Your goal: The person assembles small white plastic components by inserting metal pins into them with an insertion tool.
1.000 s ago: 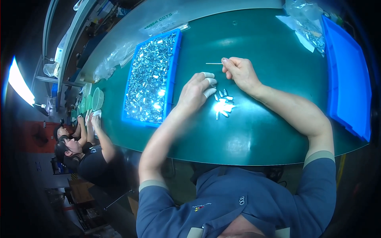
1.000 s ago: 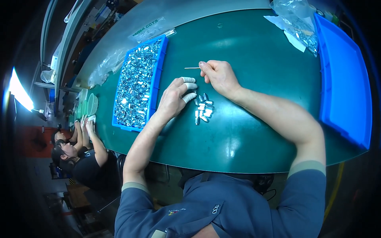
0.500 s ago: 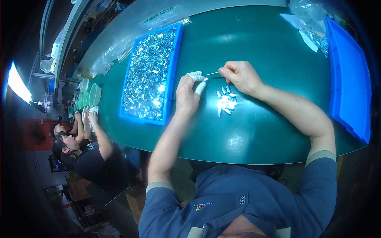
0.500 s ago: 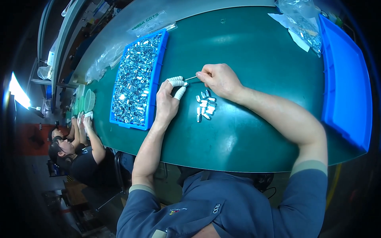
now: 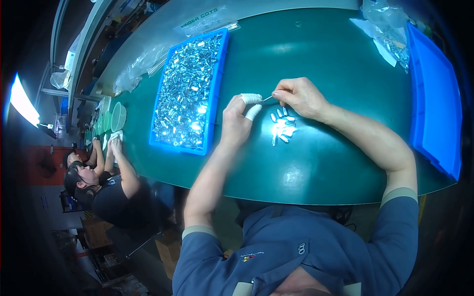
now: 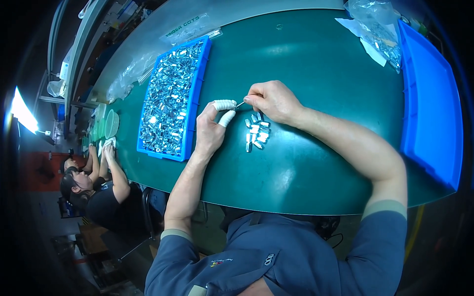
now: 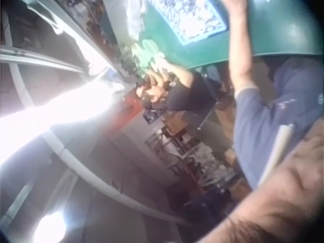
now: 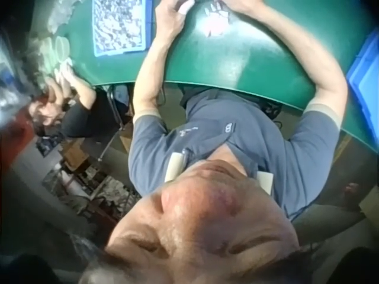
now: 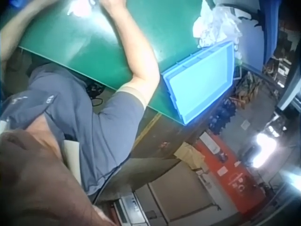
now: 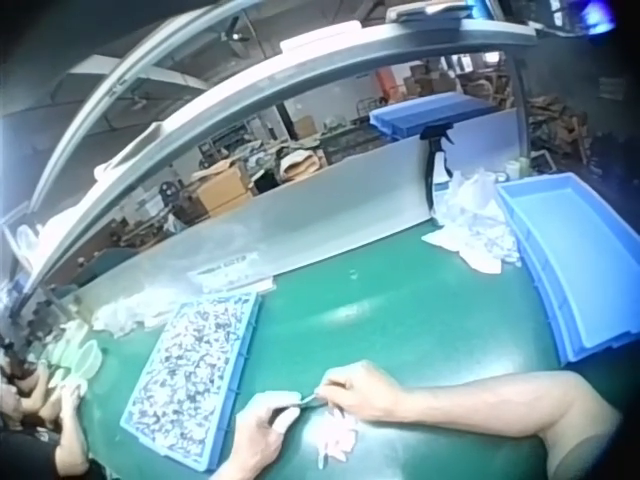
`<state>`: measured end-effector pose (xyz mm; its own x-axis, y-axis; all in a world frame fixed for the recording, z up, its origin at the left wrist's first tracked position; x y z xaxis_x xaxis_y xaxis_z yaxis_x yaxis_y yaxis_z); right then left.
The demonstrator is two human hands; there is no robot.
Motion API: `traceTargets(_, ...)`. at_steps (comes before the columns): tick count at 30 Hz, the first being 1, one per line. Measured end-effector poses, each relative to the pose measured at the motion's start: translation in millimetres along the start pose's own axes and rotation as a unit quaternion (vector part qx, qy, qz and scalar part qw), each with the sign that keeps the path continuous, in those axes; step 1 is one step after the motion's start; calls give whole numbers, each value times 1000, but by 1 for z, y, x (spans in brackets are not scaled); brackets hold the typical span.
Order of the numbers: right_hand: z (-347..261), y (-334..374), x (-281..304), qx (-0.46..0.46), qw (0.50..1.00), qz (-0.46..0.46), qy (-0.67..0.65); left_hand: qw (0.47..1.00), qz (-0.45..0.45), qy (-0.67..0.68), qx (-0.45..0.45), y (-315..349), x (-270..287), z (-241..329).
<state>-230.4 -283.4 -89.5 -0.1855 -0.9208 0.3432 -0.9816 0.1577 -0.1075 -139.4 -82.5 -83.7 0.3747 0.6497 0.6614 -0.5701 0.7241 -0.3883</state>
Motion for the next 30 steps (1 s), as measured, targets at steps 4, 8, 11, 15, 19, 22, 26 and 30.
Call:
traceTargets(4, -2, 6, -11, -7, 1000, -8, 9, 1000, 5, 6, -28, -3, -4, 9)
traceTargets(8, 0, 7, -13, -10, 1000, -17, 12, 999, 21, 0, -40, -3, -4, 10)
traceTargets(11, 0, 8, -13, -8, 1000, -9, -5, 998, 26, -5, -50, -4, -2, 14)
traceTargets(15, -7, 9, -11, -11, 997, 6, -70, 994, 3, -81, -77, -13, 15, 21)
traceTargets(19, -9, 8, -15, 35, 992, 85, -83, 980, -30, -152, -125, -34, 30, 28)
traceTargets(22, 5, 2, -12, 214, 958, 190, 35, 974, -59, -154, -155, -51, 29, 32)
traceTargets(26, 13, -6, 7, -1, 981, 146, -126, 969, 9, -211, -126, -62, 58, 12)
traceTargets(30, 15, -13, 9, -16, 982, 157, -104, 942, 70, -320, -73, -76, 97, -30)
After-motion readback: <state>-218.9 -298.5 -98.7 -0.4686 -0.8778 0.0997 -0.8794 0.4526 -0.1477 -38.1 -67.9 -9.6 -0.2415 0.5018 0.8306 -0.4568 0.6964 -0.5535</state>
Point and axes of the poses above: each hand's wrist, its own y-axis away from the middle knuckle, its own x-axis out of the back of the hand, z = x × y, the point moved 1 cm from there along -y, towards the middle knuckle, and after that the axes turned 2 degrees about -z, right-handed, at the moved point
